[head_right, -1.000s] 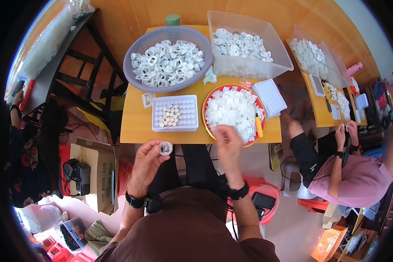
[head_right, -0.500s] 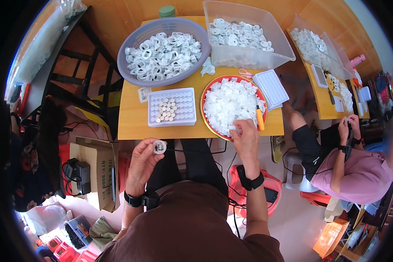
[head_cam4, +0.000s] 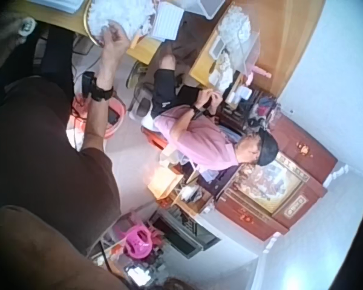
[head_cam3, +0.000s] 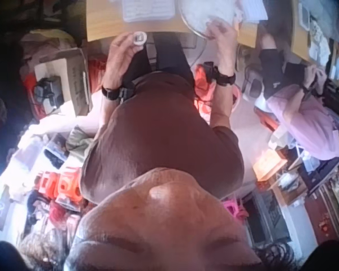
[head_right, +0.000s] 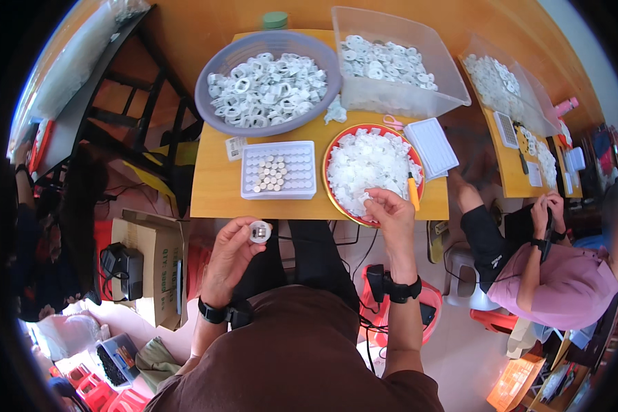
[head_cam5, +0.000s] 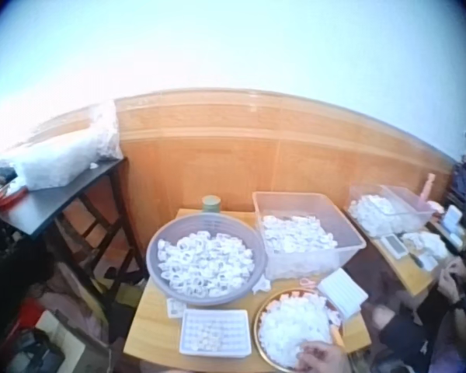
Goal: Assembling small white plastic components and placing them into a partitioned tray.
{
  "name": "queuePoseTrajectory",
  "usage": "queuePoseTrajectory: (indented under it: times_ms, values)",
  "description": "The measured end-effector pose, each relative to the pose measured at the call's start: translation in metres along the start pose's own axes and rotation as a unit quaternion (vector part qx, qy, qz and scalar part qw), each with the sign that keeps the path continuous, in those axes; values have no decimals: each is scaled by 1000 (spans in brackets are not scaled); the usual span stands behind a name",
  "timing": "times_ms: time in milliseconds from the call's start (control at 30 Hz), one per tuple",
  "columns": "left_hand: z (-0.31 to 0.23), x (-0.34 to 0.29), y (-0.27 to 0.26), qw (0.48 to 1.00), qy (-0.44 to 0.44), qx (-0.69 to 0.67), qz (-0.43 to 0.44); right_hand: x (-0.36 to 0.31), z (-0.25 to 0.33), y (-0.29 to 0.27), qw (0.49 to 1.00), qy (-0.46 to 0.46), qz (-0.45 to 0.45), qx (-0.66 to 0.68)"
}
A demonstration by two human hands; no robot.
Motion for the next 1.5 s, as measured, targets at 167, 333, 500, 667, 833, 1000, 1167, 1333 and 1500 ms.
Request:
queuePoseTrajectory:
  times_ms: [167, 333, 500, 667, 833, 1000, 1167, 1333, 1500]
  values:
    - [2, 4, 16, 999, -28, -8, 27, -27, 22, 60, 991, -33, 130, 23]
    - [-4, 2, 20, 999, -7, -2, 42, -54, 32, 115, 969, -113, 210, -67]
    - [-6, -1, 16, 999, 1, -6, 35, -60, 38, 128, 944, -202, 202, -163]
    - [-3, -1, 15, 999, 0, -11, 43, -63, 37, 128, 946, -210, 183, -163]
    - [-2, 0, 15, 999, 4, -12, 36, -62, 30, 126, 962, -174, 166, -130]
    - [-2, 0, 15, 999, 5, -9, 37, -61, 28, 125, 965, -164, 165, -124]
    - [-3, -1, 17, 999, 2, -6, 35, -63, 26, 124, 975, -132, 173, -51]
    - [-1, -1, 18, 999, 2, -19, 43, -63, 22, 124, 974, -141, 164, -73]
    - [-1, -2, 17, 999, -1, -14, 36, -64, 24, 125, 959, -197, 151, -136]
Point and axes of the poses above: each hand's wrist, its own x-axis towards the middle knuckle, its own y-axis out of the palm, z = x × y, the point moved 3 cm from there along x, towards the middle knuckle, and after that the axes turned 4 degrees about y, right-handed, at the moved point
